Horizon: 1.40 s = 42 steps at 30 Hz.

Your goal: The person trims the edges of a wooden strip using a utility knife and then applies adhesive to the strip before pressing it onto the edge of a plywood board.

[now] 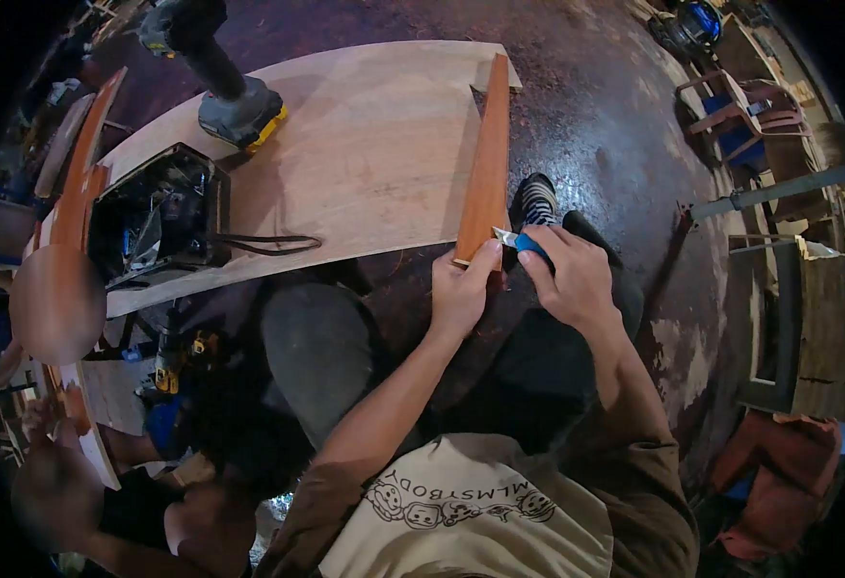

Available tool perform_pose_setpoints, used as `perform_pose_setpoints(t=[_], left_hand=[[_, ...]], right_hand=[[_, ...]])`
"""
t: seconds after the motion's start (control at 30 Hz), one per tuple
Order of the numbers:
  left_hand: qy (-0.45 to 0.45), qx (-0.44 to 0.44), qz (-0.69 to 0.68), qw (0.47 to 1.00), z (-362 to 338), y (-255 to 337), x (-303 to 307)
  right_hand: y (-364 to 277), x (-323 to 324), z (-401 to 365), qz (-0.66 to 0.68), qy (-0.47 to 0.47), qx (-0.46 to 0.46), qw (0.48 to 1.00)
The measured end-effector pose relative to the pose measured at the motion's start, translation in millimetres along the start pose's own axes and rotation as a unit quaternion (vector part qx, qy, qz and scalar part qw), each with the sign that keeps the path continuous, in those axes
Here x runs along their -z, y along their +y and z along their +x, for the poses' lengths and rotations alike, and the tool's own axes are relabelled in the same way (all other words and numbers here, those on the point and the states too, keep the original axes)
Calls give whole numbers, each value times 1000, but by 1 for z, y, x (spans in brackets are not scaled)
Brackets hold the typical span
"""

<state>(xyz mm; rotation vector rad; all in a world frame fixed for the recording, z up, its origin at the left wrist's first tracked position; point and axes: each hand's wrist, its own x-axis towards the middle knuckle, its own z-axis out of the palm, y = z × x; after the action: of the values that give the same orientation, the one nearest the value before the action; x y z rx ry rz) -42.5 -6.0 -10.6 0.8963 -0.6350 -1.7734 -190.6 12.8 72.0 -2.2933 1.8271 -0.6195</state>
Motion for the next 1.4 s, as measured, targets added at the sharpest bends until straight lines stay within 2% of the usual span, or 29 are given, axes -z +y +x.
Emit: perform_pose_setpoints(t=[0.1, 0.17, 0.27, 0.4, 0.5, 0.63, 0.67, 0.7, 0.73, 0.8, 0.83, 0.87, 0.93, 0.97, 1.0, 1.03, 1.07, 1.13, 1.2, 1.27, 1.4], left_hand=[[5, -6, 5, 1000, -1, -1, 0], [-1, -10, -5, 1000, -2, 2, -2], [2, -7, 6, 1000, -1, -1, -1], [5, -7, 11, 1000, 0, -3, 0], [-9, -10, 1, 1000, 1, -5, 2], [14, -22, 33, 999, -3, 1, -3], [21, -32, 81, 996, 1, -9, 4], [46, -57, 72, 995, 1, -16, 3], [59, -67, 160, 983, -1, -13, 6], [36, -89, 101, 990, 3, -18, 7], [5, -71, 130, 989, 7, -23, 14], [-28, -46, 159, 986, 11, -25, 21], [-47, -67, 60, 995, 12, -25, 18], [-41, -40, 40, 998, 6, -15, 15], [-41, -49, 41, 997, 2, -9, 13], [-28, -25, 39, 999, -3, -2, 11], [-16, 2, 36, 999, -5, 2, 8], [-29, -18, 38, 999, 1, -6, 13], [-40, -35, 41, 998, 4, -13, 16], [-38, -64, 59, 995, 4, -16, 16], [-27, -82, 66, 994, 17, -31, 22]], right_hand=[[2, -3, 0, -4, -2, -4, 1000], [9, -9, 0, -22, 38, 31, 999], [16, -8, 6, -27, 46, 17, 998], [16, -9, 9, 3, 38, 12, 999], [18, -10, 11, -7, 58, 22, 998], [12, -5, 14, -38, 44, 16, 998], [13, -6, 13, -21, 50, 23, 998], [15, -8, 13, -1, 58, 36, 998], [19, -10, 11, 27, 61, 47, 997], [23, -14, 9, 59, 46, 48, 996], [21, -14, 7, 97, 48, 37, 993], [21, -19, 6, 119, 69, 33, 990], [30, -30, 7, 145, 93, 38, 984], [38, -40, 8, 177, 127, 28, 976], [33, -38, 10, 206, 158, 13, 966], [27, -37, 13, 285, 149, -41, 946], [24, -31, 18, 285, 150, -37, 946], [17, -20, 28, 262, 37, -129, 956], [9, -7, 44, 260, 35, -132, 956], [9, 5, 58, 206, -40, -110, 971], [26, -13, 69, 247, -50, -68, 965]])
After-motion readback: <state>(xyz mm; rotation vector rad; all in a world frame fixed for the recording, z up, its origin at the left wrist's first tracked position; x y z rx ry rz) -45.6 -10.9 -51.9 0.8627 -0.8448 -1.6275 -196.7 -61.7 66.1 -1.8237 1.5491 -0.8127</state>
